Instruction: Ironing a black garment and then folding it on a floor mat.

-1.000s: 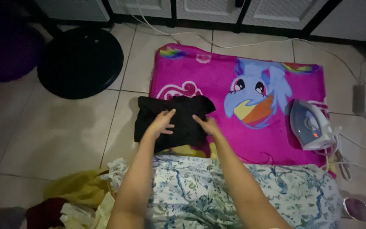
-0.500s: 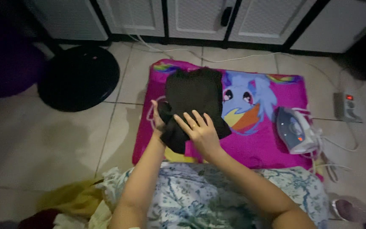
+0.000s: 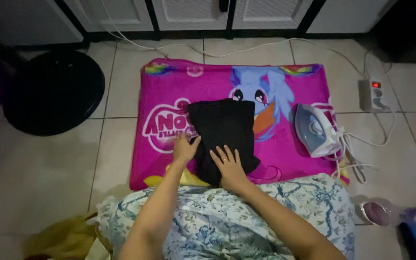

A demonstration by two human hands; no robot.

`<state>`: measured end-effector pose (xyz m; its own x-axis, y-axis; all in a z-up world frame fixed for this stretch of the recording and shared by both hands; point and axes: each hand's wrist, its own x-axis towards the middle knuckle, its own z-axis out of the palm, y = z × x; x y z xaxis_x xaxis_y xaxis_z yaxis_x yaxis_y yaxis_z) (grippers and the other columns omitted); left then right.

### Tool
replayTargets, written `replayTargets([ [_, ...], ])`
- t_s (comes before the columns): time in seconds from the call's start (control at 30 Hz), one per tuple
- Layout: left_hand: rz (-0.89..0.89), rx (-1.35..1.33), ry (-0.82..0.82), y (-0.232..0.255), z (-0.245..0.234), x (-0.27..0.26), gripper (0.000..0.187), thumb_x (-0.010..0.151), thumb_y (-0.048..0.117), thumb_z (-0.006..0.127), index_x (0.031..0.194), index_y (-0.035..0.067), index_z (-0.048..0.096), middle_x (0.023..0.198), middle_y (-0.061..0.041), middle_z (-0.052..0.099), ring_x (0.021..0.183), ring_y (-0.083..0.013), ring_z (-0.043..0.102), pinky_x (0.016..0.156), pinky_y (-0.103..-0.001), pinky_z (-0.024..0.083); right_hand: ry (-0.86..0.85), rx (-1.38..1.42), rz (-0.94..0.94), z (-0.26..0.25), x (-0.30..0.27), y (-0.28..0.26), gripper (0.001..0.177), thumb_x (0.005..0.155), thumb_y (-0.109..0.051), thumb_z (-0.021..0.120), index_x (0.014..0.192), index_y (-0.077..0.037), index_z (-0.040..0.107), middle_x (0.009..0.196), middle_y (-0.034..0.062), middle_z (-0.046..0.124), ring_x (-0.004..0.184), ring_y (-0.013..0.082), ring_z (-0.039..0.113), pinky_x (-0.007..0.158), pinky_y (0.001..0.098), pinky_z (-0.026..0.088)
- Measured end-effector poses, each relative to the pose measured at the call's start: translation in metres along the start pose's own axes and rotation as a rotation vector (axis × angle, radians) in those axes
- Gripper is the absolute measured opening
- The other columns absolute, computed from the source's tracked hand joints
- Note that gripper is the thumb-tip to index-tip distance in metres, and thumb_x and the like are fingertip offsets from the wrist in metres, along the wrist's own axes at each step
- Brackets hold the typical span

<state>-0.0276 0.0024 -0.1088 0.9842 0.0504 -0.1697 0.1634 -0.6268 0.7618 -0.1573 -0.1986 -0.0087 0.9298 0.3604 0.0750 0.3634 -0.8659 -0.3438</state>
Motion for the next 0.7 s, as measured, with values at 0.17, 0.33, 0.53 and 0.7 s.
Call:
replayTargets([
  [0.17,0.008,0.051,-0.077,0.046,-0.011,-0.034,0.074,0.083,0.059,0.070,0.122,-0.004,0.068,0.116,-0.026,0.073,0.110,-0.0388,0.070,0.095,-0.045,0.055,0.186,0.036,0.101,-0.017,-0.008,0.033,0.082,0.076,-0.018,0.074,0.151,-0.010,0.041,0.152,0.0191,0.045,0.142,0.0429,0.040,0.115,0.0588,0.031],
  [0.33,-0.011,0.031,-0.153,0.045,0.019,-0.038,0.075,0.083,0.055,0.076,0.129,-0.004,0.063,0.120,-0.026,0.070,0.115,-0.0404,0.067,0.096,-0.044,0.054,0.548,0.270,0.568,0.021,-0.004,0.103,0.062,0.092,-0.039,0.072,0.137,-0.001,0.054,0.119,0.0251,0.066,0.110,0.0443,0.061,0.091,0.0510,0.048],
  [0.53,0.219,-0.202,-0.038,0.023,0.053,-0.014,0.076,0.089,0.042,0.077,0.140,-0.008,0.053,0.137,-0.030,0.062,0.130,-0.0391,0.061,0.107,-0.042,0.048,0.272,0.534,0.686,0.022,-0.005,0.104,0.055,0.091,-0.050,0.070,0.106,0.003,0.067,0.091,0.0253,0.072,0.087,0.0419,0.072,0.076,0.0483,0.054],
  [0.7,0.138,-0.236,-0.154,0.031,0.047,-0.029,0.077,0.094,0.037,0.074,0.149,-0.006,0.043,0.143,-0.026,0.058,0.131,-0.0342,0.057,0.108,-0.040,0.045,0.253,0.400,0.709,0.086,-0.017,0.139,0.068,0.096,-0.051,0.064,0.129,0.009,0.064,0.127,0.0339,0.064,0.121,0.0465,0.061,0.100,0.0486,0.049],
])
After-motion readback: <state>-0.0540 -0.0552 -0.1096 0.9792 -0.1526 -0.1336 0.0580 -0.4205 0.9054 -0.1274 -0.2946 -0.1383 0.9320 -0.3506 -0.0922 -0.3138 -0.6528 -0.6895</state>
